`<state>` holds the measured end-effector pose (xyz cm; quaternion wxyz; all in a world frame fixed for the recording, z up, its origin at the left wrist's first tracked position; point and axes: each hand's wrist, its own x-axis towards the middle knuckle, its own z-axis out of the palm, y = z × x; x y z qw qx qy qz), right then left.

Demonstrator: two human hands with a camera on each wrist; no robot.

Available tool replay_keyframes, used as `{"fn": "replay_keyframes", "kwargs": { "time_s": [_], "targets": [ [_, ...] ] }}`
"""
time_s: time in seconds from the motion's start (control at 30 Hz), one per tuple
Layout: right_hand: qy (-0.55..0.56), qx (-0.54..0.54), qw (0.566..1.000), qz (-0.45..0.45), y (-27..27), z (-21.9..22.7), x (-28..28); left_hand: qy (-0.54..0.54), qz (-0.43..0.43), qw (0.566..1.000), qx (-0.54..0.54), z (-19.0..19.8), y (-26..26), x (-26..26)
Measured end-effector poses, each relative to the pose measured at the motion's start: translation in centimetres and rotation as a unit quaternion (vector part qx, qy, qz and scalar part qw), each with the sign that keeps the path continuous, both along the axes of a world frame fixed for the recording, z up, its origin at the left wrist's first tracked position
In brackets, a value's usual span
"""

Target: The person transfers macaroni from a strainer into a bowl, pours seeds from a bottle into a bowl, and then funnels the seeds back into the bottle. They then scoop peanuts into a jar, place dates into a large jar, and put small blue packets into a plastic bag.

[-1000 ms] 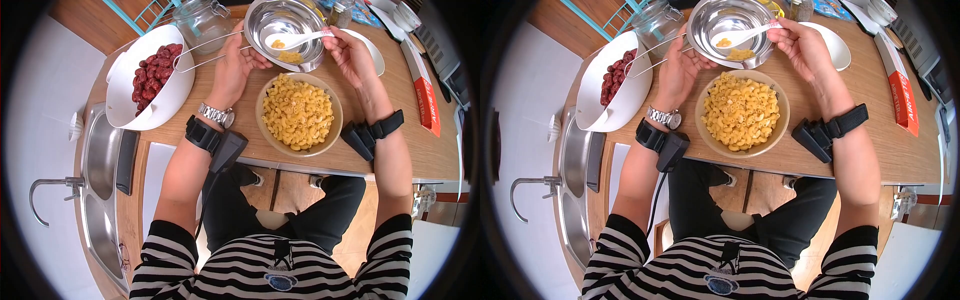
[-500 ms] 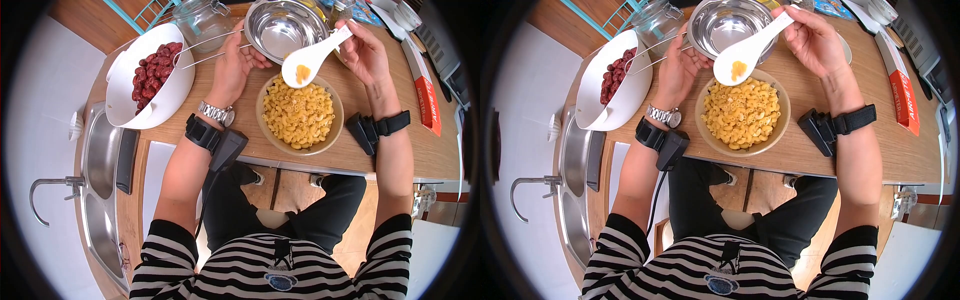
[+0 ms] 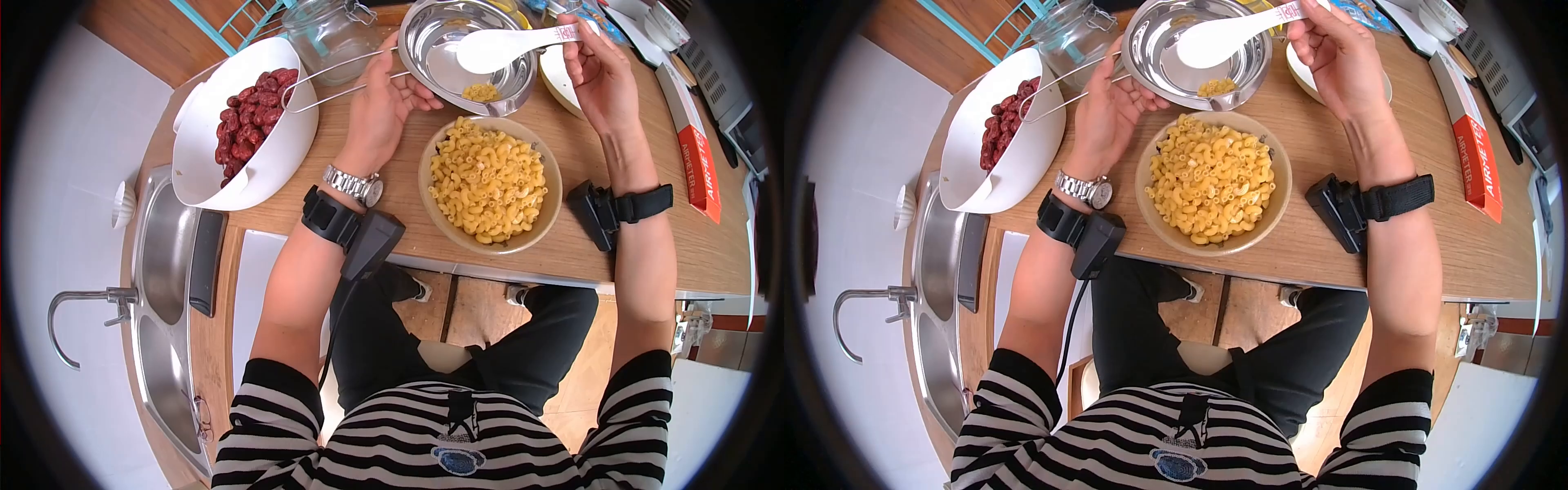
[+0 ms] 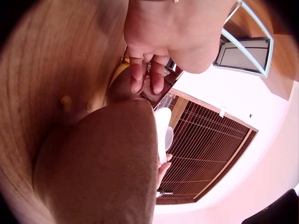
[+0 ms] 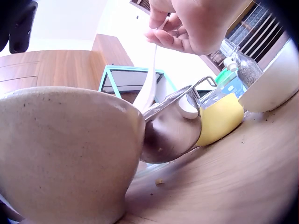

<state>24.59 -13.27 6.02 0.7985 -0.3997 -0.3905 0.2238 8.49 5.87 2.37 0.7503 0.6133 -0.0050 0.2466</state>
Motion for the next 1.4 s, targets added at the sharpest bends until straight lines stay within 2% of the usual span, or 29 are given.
{"fn": "replay_keyframes", "kwargs": {
  "time_s": [0.07, 0.1, 0.2, 0.3, 0.53, 0.63, 0.7, 0.73, 0.8, 0.83, 0.9, 1.13, 1.3, 1.37, 1.4],
  "targets": [
    [-0.084, -0.046, 0.989, -0.114, 0.3, -0.1, -0.3, 0.0, 0.004, 1.0, -0.004, 0.0, 0.0, 0.0],
    [-0.084, -0.045, 0.989, -0.114, 0.4, -0.2, -0.5, 0.0, 0.007, 1.0, -0.009, 0.1, 0.0, 0.0],
    [-0.179, -0.101, 0.956, -0.21, 0.6, -0.2, -1.4, -0.008, 0.006, 1.0, -0.008, 0.0, 0.0, 0.0],
    [-0.245, -0.11, 0.937, -0.222, 0.8, -0.4, -1.6, -0.015, 0.015, 1.0, -0.01, 0.2, -0.2, 0.2],
    [-0.266, -0.142, 0.931, -0.207, 1.0, -0.5, -2.2, -0.017, 0.011, 1.0, 0.0, 0.2, -0.2, 0.1],
    [-0.221, -0.166, 0.937, -0.213, 1.2, -0.5, -2.3, -0.024, -0.003, 1.0, 0.003, 0.1, -0.2, 0.1],
    [-0.119, -0.179, 0.965, -0.15, 1.3, -0.8, -2.0, -0.028, -0.004, 1.0, -0.003, 0.2, -0.2, 0.1],
    [-0.119, -0.18, 0.965, -0.15, 1.4, -0.9, -1.8, -0.028, -0.004, 1.0, -0.003, 0.2, -0.2, 0.1],
    [-0.017, -0.191, 0.978, -0.085, 1.5, -1.1, -1.5, -0.027, -0.01, 1.0, -0.001, 0.1, -0.2, 0.1],
    [-0.017, -0.191, 0.978, -0.085, 1.5, -1.1, -1.6, -0.027, -0.01, 1.0, -0.001, 0.2, -0.2, 0.1],
    [0.066, -0.194, 0.978, -0.032, 1.5, -1.0, -1.7, -0.022, -0.004, 1.0, -0.002, 0.3, -0.3, 0.1],
    [0.129, -0.165, 0.978, 0.002, 1.3, -1.2, -1.0, -0.019, -0.009, 1.0, 0.002, 0.3, -0.3, 0.1],
    [0.121, -0.077, 0.989, 0.029, 0.8, -1.3, 0.3, -0.023, -0.011, 1.0, -0.008, 0.1, 0.0, 0.1],
    [0.127, -0.077, 0.989, -0.004, 0.5, -0.9, 0.3, -0.023, -0.011, 1.0, -0.01, 0.1, 0.0, 0.2],
    [0.129, -0.05, 0.99, 0.022, 0.4, -0.7, 0.7, -0.023, -0.011, 1.0, -0.011, 0.1, 0.0, 0.2]
  ]
}}
